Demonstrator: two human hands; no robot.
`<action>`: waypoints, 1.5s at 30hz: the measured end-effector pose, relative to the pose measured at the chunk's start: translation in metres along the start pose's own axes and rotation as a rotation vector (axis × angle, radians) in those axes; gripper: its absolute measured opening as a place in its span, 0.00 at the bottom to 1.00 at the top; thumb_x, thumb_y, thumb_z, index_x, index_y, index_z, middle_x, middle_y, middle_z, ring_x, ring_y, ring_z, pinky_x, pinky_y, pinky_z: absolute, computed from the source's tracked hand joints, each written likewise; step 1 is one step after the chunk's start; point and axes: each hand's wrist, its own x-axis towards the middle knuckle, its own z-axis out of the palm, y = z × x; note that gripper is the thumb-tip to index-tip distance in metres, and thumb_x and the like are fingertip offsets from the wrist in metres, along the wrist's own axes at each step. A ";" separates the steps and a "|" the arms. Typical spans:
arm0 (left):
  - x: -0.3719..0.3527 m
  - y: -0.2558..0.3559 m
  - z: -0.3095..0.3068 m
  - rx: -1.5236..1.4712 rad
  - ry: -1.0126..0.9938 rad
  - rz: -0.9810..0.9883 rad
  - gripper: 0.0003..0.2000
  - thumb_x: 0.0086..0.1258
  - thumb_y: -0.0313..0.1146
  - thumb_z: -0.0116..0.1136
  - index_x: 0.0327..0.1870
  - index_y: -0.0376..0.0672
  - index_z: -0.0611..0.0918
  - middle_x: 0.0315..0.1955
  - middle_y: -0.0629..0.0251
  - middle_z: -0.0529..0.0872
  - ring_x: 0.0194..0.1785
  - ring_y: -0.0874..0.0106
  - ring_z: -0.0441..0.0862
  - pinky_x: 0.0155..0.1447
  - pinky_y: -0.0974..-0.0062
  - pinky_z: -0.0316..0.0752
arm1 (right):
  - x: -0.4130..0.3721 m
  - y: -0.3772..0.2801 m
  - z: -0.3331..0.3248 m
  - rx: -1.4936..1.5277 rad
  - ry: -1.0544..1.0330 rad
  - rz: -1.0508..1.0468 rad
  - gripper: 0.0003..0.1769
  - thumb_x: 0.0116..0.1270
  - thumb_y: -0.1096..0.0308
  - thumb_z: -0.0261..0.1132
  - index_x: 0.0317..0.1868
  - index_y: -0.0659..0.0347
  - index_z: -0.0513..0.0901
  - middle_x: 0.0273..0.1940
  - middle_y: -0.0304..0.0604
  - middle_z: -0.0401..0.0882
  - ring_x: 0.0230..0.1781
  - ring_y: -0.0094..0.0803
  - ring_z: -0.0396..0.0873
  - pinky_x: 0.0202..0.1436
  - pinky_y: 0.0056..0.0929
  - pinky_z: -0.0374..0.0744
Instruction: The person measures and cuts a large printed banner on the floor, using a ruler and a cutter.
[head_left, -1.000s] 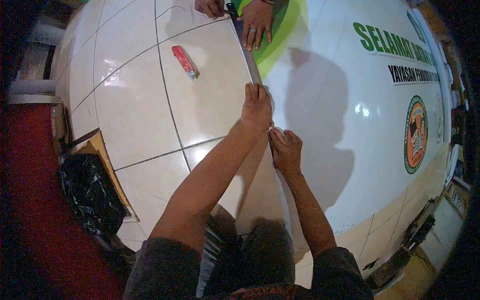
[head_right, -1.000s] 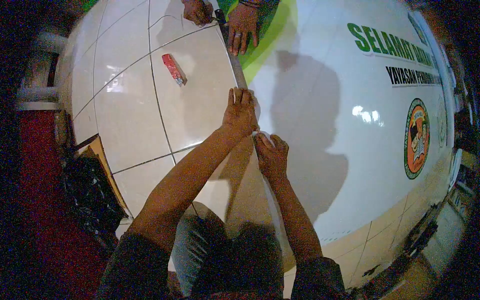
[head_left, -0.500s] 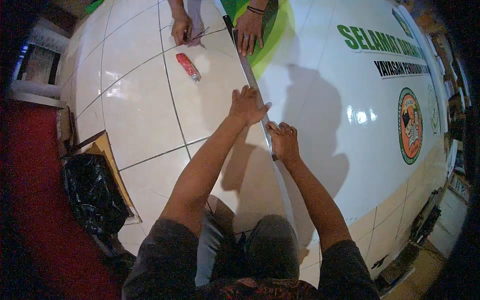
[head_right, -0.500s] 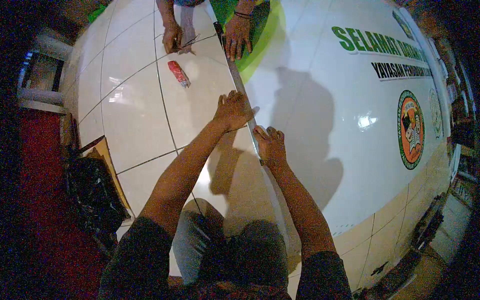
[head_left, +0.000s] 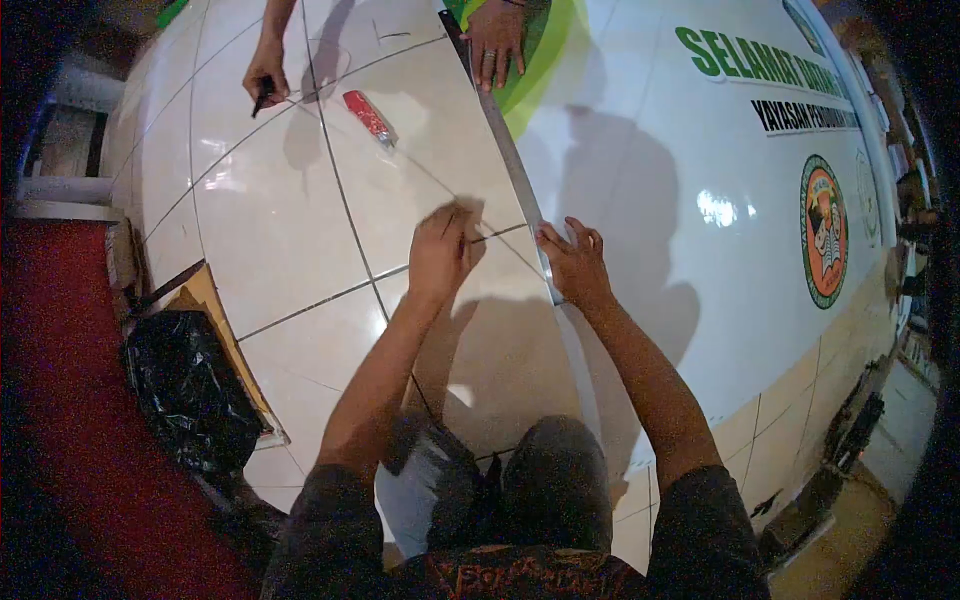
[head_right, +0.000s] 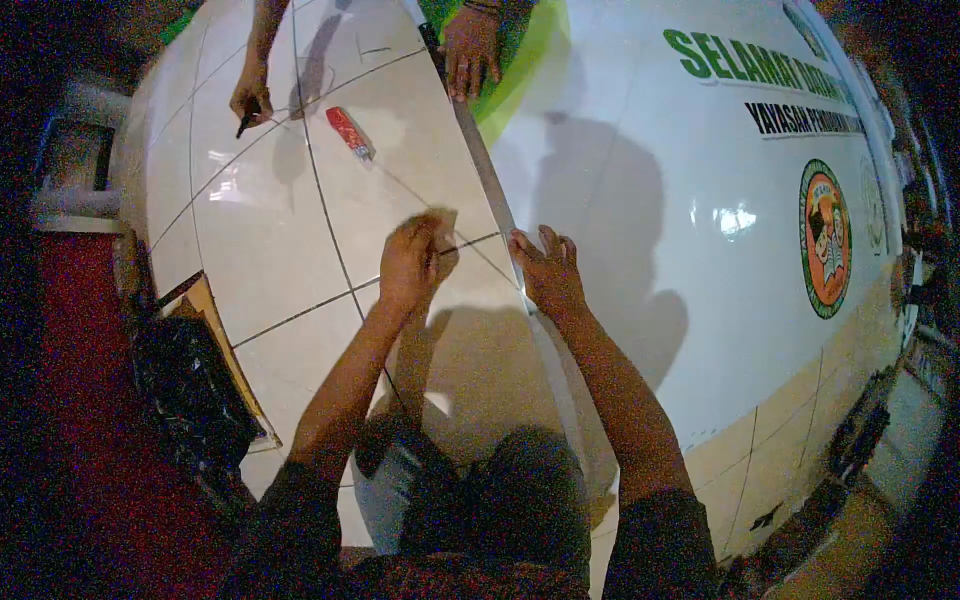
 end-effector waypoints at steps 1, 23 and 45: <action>0.018 0.011 -0.007 0.052 -0.035 0.078 0.27 0.63 0.35 0.60 0.64 0.37 0.75 0.65 0.47 0.74 0.69 0.50 0.70 0.73 0.54 0.64 | 0.000 0.002 -0.001 -0.020 -0.036 -0.018 0.27 0.63 0.73 0.59 0.64 0.53 0.77 0.69 0.34 0.73 0.68 0.48 0.68 0.68 0.54 0.64; -0.016 0.002 0.008 0.522 -0.347 0.223 0.31 0.80 0.54 0.40 0.76 0.42 0.65 0.77 0.54 0.59 0.79 0.56 0.55 0.78 0.44 0.51 | -0.001 0.011 -0.003 -0.028 -0.057 -0.088 0.29 0.63 0.64 0.63 0.66 0.53 0.76 0.69 0.36 0.73 0.68 0.48 0.67 0.68 0.57 0.64; -0.246 -0.090 -0.104 0.016 0.017 -0.260 0.19 0.64 0.35 0.61 0.55 0.38 0.80 0.52 0.48 0.81 0.54 0.49 0.79 0.60 0.55 0.74 | 0.003 0.013 0.002 -0.061 -0.025 -0.068 0.21 0.71 0.56 0.58 0.63 0.42 0.79 0.64 0.28 0.79 0.69 0.47 0.68 0.67 0.57 0.65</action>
